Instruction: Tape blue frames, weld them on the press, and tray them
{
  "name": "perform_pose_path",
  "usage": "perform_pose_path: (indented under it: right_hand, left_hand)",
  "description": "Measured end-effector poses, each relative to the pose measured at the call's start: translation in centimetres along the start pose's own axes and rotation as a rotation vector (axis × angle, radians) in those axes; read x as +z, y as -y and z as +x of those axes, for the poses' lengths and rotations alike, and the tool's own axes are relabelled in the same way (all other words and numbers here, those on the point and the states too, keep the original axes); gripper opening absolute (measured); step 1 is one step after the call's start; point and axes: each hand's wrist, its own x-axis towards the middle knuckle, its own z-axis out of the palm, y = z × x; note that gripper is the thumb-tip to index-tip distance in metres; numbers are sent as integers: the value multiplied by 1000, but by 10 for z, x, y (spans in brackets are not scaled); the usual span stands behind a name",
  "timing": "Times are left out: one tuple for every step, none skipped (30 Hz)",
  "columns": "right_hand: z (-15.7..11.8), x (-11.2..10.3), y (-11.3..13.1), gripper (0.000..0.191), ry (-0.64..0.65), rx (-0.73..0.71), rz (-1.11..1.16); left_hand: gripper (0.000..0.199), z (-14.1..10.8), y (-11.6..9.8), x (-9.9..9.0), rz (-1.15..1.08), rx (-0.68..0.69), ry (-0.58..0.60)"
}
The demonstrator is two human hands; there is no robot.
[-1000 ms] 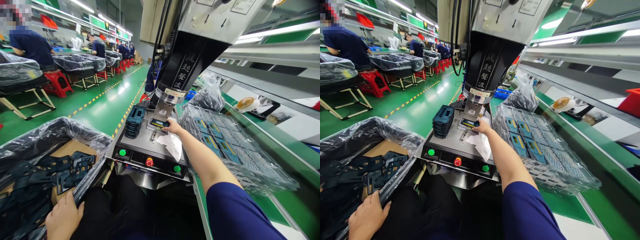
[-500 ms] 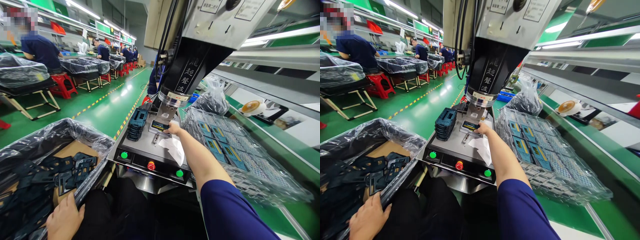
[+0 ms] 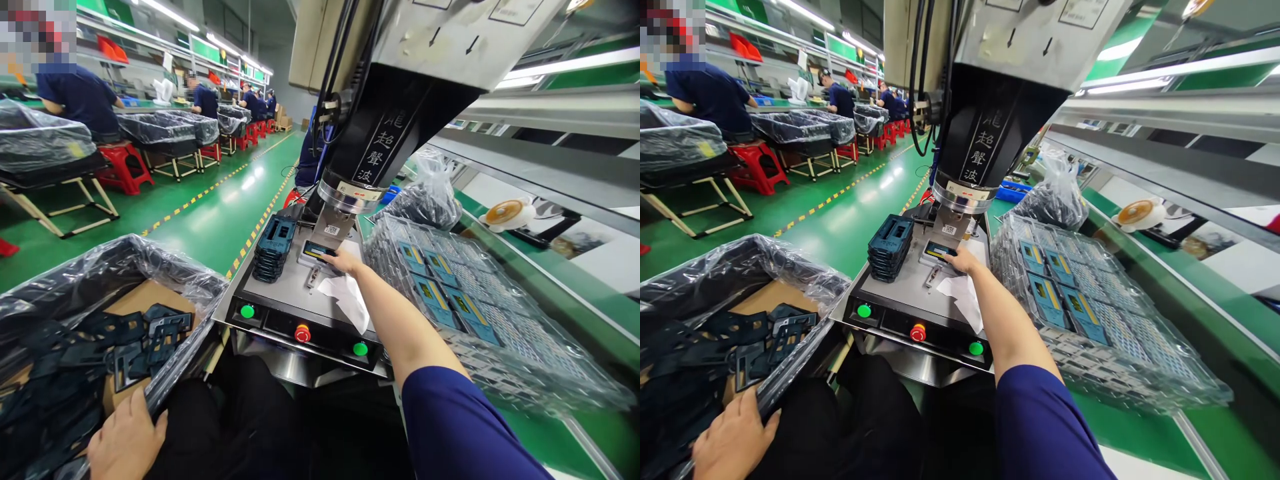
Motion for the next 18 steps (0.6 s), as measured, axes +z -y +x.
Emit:
perform_pose_path:
  right_hand:
    - [1,3,0,42,-16,-11,-34]
    - [1,6,1,43,-34,-14,-77]
    - [1,10,1,44,-52,-11,-121]
    - [2,14,1,45,-67,-3,-159]
    - [1,18,1,46,-79,8,-193]
    - [1,22,1,48,-87,22,-224]
    - [0,25,0,50,-91,35,-250]
    - [-1,28,0,51,-92,46,-274]
    - [-2,30,-1,53,-90,54,-294]
    - [-3,31,-1,53,-87,59,-311]
    - [-4,32,-2,54,-84,62,-325]
    - [-5,32,-2,54,-82,64,-336]
    - [-5,32,-2,55,-83,66,-345]
    - [-6,31,-1,55,-85,67,-352]
    - [-7,31,0,56,-89,69,-356]
    - [-8,31,1,56,-97,71,-359]
    - [-10,31,4,55,-108,73,-359]
    - [-13,31,7,55,-126,73,-358]
  left_hand:
    - [56,0,0,0,-3,1,2]
    - [57,0,0,-1,-6,-1,6]
    - [57,0,0,-2,-7,-4,11]
    - [57,0,-1,-4,-7,-9,21]
    - [57,0,-2,-6,-5,-13,35]
    - [57,0,-3,-7,-3,-17,51]
    - [57,0,-4,-9,0,-21,66]
    - [57,0,-5,-10,5,-27,77]
    - [57,0,-6,-11,10,-30,86]
    - [57,1,-6,-11,14,-34,91]
    - [57,1,-7,-10,16,-39,90]
    - [57,1,-7,-9,18,-40,84]
    - [57,1,-7,-7,19,-36,72]
    - [58,0,-6,-4,19,-30,55]
    - [58,0,-6,-2,18,-22,34]
    - [59,0,-5,1,14,-16,14]
    - [59,0,-3,4,5,-10,0]
    - [59,1,-2,6,-10,-8,-3]
